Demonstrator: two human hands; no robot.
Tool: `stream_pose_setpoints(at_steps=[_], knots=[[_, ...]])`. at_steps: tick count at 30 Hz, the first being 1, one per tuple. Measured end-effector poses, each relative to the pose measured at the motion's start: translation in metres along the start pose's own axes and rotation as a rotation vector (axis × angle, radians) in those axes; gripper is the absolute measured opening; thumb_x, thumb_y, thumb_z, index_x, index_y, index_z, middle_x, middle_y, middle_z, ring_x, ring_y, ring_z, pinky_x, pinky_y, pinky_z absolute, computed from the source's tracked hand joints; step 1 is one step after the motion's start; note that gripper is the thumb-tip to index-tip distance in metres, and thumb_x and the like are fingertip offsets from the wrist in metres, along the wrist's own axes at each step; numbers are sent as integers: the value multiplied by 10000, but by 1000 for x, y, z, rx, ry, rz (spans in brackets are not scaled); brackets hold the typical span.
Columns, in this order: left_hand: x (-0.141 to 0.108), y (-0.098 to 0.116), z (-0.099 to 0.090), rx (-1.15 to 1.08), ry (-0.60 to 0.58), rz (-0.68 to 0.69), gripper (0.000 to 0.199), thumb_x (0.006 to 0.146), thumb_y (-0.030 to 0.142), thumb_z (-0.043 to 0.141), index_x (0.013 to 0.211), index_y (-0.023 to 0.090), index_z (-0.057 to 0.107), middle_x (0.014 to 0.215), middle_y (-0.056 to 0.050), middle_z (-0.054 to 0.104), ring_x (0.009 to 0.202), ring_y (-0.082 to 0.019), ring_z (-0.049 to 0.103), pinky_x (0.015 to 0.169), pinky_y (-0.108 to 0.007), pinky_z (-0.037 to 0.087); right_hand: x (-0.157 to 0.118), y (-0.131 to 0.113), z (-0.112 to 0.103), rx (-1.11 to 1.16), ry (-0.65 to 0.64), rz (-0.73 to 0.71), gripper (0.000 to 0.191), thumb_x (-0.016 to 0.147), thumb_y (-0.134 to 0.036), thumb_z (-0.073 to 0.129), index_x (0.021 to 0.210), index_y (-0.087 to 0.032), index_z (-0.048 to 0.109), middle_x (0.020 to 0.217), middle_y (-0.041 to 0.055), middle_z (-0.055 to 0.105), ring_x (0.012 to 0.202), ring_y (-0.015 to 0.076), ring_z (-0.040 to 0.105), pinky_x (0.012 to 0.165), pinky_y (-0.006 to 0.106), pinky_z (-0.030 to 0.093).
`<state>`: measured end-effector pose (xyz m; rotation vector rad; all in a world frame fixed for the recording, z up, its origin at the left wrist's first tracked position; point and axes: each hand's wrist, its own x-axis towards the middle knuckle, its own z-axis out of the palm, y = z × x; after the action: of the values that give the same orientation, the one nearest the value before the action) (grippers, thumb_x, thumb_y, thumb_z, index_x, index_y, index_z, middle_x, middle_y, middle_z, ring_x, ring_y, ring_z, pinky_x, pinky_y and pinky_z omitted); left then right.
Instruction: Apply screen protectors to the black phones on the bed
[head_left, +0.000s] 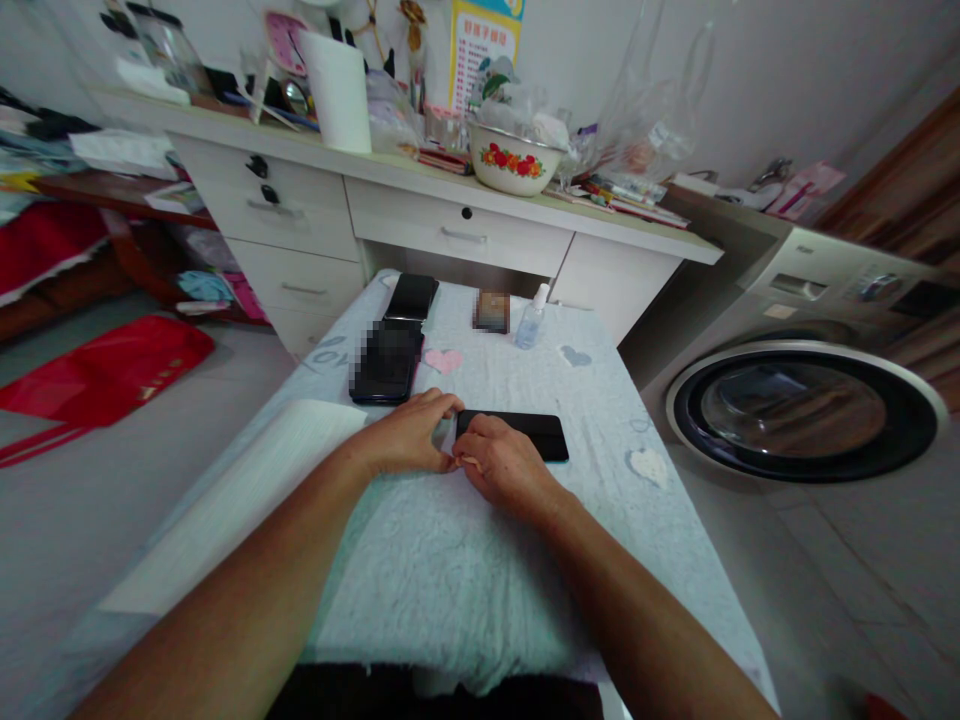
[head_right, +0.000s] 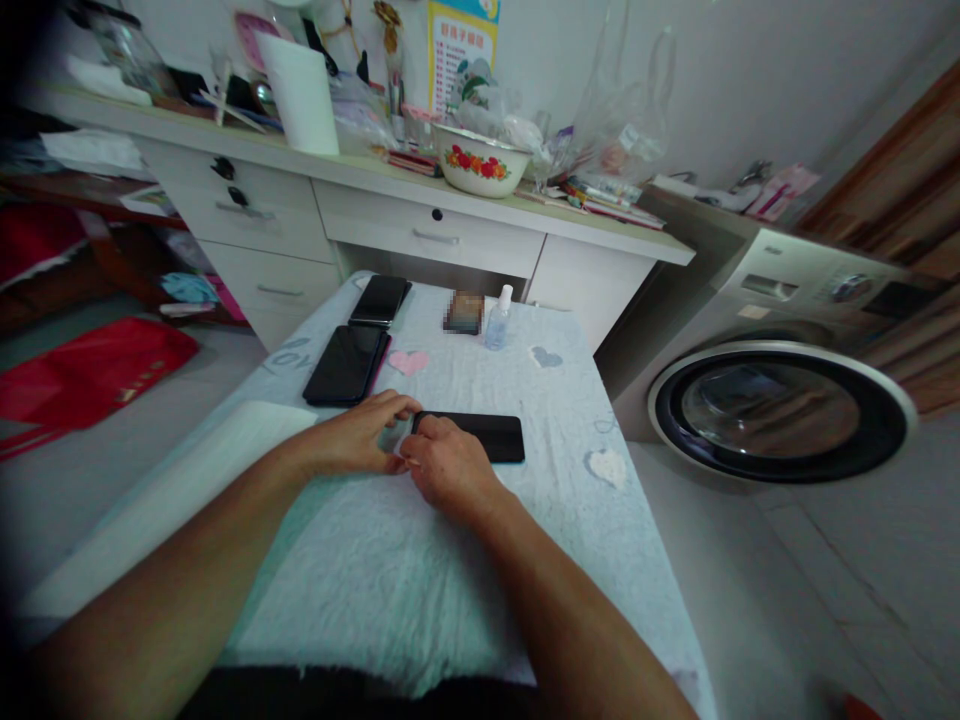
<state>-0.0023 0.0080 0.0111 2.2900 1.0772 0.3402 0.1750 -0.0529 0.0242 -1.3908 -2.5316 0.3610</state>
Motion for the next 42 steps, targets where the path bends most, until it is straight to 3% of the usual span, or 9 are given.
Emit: stream_pose_setpoints(at_steps=[9,18,42], knots=[[1,-4,1,-2,-11,-8,601,579,379,705,1127,211,523,1090,-57,539,1063,-241,521,917,-347,411,-1,5,0,-21,-14,-9,162,870,-173,505,889,-199,664,931,45,574,888,165,526,729,245,399],[3,-9,6,23,20,-2,652,563,503,723,1116,219,528,1061,-52,543,1012,-246,529,851,-339,416,-11,14,-15,-1,-50,63,161,854,-161,511,838,-197,667,869,36,569,818,153,531,675,241,362],[4,-8,9,34,38,-10,683,576,433,750,1187,223,529,1044,-57,528,990,-231,532,841,-315,420,-31,30,-39,-100,-133,150,196,866,-167,485,799,-189,667,827,30,582,752,133,530,630,235,309]])
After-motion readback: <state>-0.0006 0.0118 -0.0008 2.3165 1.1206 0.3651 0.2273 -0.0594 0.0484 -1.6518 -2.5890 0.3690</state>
